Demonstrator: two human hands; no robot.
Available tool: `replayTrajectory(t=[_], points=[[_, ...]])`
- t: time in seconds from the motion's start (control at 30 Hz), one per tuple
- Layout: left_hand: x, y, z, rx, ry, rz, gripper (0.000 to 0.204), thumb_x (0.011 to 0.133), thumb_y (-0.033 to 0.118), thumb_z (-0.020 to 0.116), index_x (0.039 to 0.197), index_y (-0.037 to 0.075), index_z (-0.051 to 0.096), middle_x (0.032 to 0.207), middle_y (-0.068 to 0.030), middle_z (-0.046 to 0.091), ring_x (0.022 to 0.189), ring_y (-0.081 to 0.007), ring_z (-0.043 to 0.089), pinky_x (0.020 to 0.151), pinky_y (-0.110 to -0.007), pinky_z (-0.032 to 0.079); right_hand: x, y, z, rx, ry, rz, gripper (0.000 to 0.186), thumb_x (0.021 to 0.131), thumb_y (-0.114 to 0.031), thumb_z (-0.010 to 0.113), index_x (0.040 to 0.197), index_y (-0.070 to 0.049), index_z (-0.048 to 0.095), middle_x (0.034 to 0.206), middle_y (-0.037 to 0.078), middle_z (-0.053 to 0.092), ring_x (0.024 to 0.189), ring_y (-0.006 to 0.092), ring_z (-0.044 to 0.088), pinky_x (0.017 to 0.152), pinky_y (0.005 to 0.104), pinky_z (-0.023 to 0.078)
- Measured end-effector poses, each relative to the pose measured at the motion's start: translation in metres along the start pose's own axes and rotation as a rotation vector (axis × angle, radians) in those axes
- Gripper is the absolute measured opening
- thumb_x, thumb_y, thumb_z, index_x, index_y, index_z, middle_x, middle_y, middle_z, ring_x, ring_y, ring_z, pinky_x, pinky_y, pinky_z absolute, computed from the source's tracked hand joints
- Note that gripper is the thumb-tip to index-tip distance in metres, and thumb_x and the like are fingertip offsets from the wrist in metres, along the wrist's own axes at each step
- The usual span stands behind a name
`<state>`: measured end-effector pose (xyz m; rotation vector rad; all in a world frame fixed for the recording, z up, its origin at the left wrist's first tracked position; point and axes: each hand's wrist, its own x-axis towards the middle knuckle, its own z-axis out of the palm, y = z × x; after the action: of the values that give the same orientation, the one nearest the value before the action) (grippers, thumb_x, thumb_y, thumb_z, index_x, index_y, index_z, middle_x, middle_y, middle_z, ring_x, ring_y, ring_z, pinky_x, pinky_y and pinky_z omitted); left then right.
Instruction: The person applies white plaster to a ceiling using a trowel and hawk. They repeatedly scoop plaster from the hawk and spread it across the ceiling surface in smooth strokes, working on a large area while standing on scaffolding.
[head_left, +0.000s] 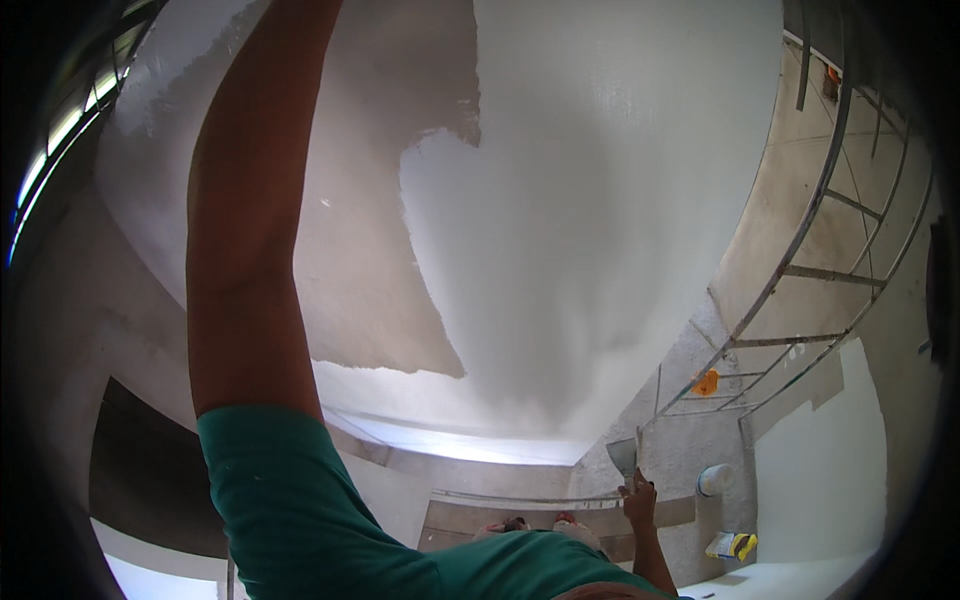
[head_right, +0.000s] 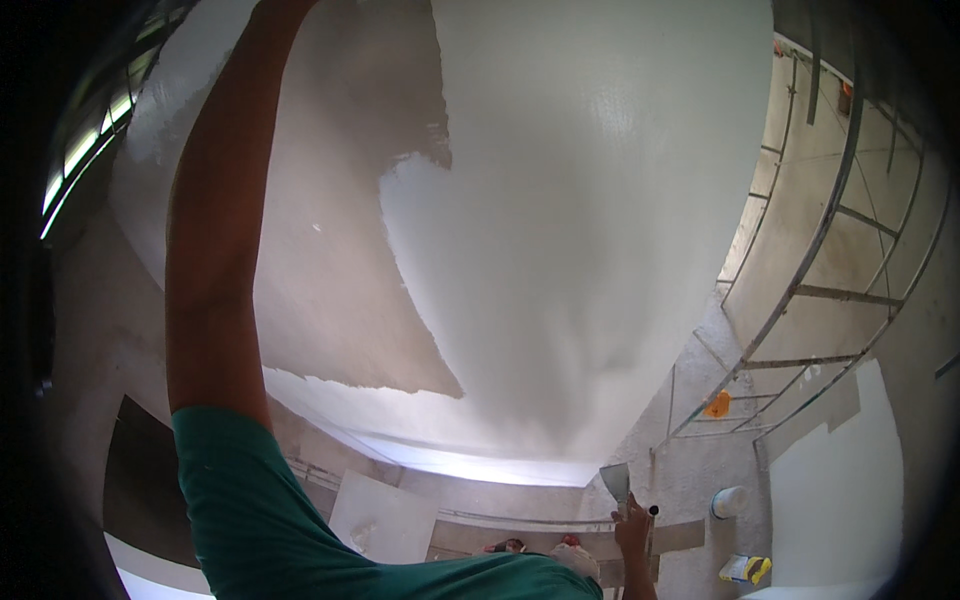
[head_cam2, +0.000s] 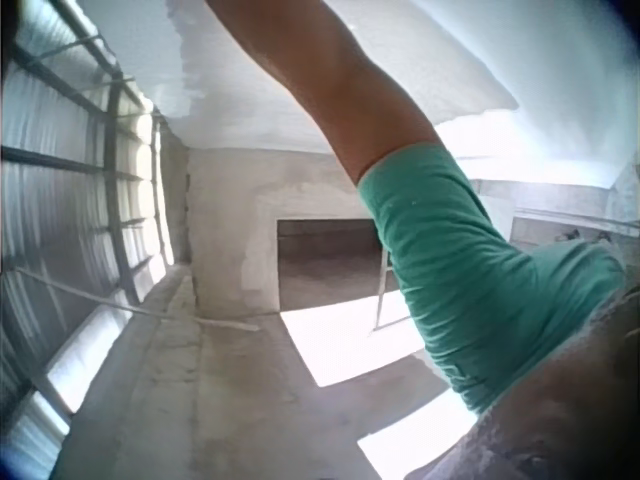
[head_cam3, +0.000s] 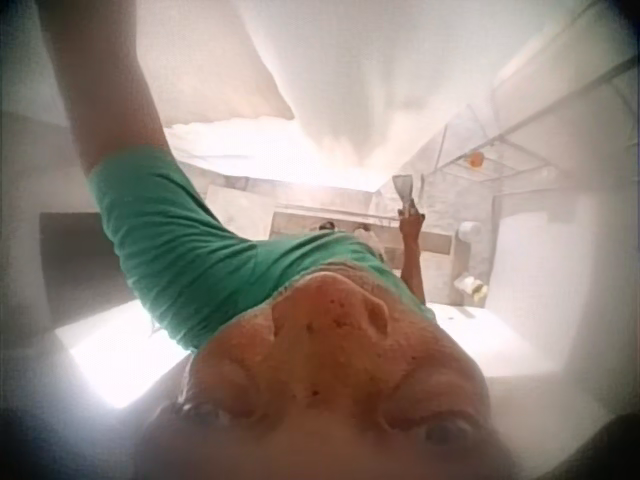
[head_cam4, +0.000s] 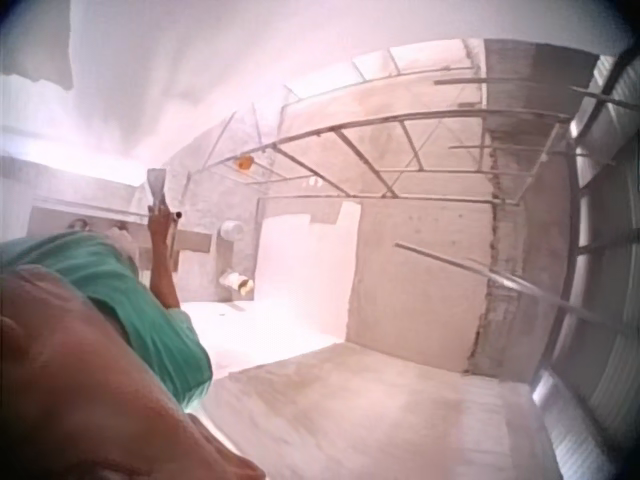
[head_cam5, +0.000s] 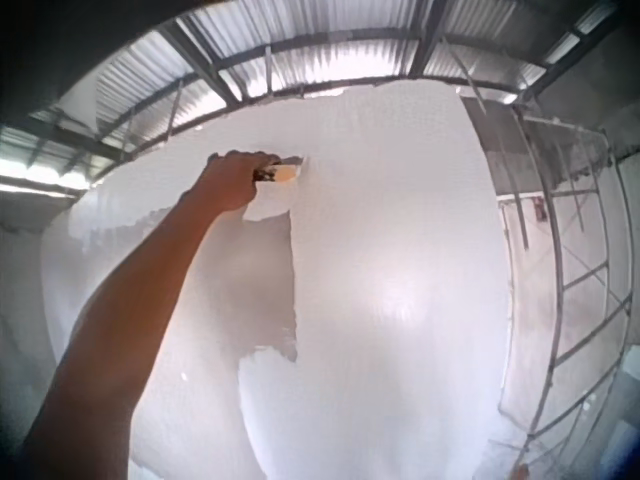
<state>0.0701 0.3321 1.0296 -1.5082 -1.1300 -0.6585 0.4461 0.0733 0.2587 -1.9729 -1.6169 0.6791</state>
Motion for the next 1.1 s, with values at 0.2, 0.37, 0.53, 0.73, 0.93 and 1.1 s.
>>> replayTrajectory(t=[0.2,0.37,0.53,0.73,0.93,1.1], points=[[-0.06,0.022,0.006,0.025,-0.117,-0.014,0.049,0.081,0.005,0.052,0.128,0.019,0.055,0.121,-0.0079,0.061,0.113,-0.0274,0.055,0.098,-0.054,0.037,-0.005,0.014,-0.001,0.228,0.029,0.038,0.062,0.071,-0.001,0.074,0.127,0.009,0.05,0.116,0.029,0.06,0.111,0.0335,0.059,0.089,0.0361,0.048],[-0.178,0.061,0.097,0.034,0.02,0.069,0.068,0.077,0.004,0.061,0.137,0.03,0.044,0.133,0.0002,0.051,0.126,-0.0278,0.044,0.103,-0.06,0.029,-0.006,-0.004,-0.036,0.117,-0.019,0.148,0.062,0.073,-0.001,0.074,0.128,0.01,0.048,0.12,0.028,0.058,0.113,0.0308,0.059,0.091,0.0338,0.048],[-0.316,0.098,0.123,-0.112,-0.072,0.021,0.06,0.078,0.003,0.061,0.132,0.026,0.05,0.135,0.0006,0.049,0.122,-0.0346,0.046,0.101,-0.064,0.025,-0.006,-0.005,-0.039,0.155,0.064,0.089,0.06,0.074,-0.003,0.073,0.127,0.011,0.049,0.121,0.027,0.058,0.113,0.032,0.059,0.093,0.0344,0.047],[-0.278,0.07,0.068,-0.092,-0.134,0.034,0.064,0.078,0.006,0.064,0.135,0.029,0.047,0.137,0.0021,0.048,0.124,-0.0315,0.045,0.105,-0.063,0.023,-0.011,0.02,-0.028,0.142,0.194,0.052,0.027,0.069,-0.009,0.071,0.093,0.003,0.067,0.08,0.02,0.068,0.077,0.0292,0.068,0.07,0.0377,0.051],[-0.072,-0.014,0.032,0.134,0.252,0.052,0.071,0.077,0.005,0.06,0.14,0.032,0.04,0.139,0.0045,0.048,0.124,-0.0252,0.046,0.102,-0.06,0.032,-0.003,0.023,-0.002,0.162,0.211,0.069,0.017,0.065,-0.012,0.07,0.071,0.002,0.063,0.065,0.019,0.063,0.063,0.0341,0.062,0.062,0.0415,0.048],[-0.003,0.011,-0.001,-0.037,0.011,-0.099,0.056,0.081,-0.001,0.049,0.132,0.023,0.051,0.135,-0.0031,0.052,0.122,-0.0252,0.049,0.104,-0.057,0.03,-0.012,0.02,0.0,0.198,0.195,0.045,0.021,0.064,-0.014,0.071,0.074,0.002,0.062,0.069,0.022,0.062,0.069,0.0407,0.062,0.064,0.0451,0.048]])
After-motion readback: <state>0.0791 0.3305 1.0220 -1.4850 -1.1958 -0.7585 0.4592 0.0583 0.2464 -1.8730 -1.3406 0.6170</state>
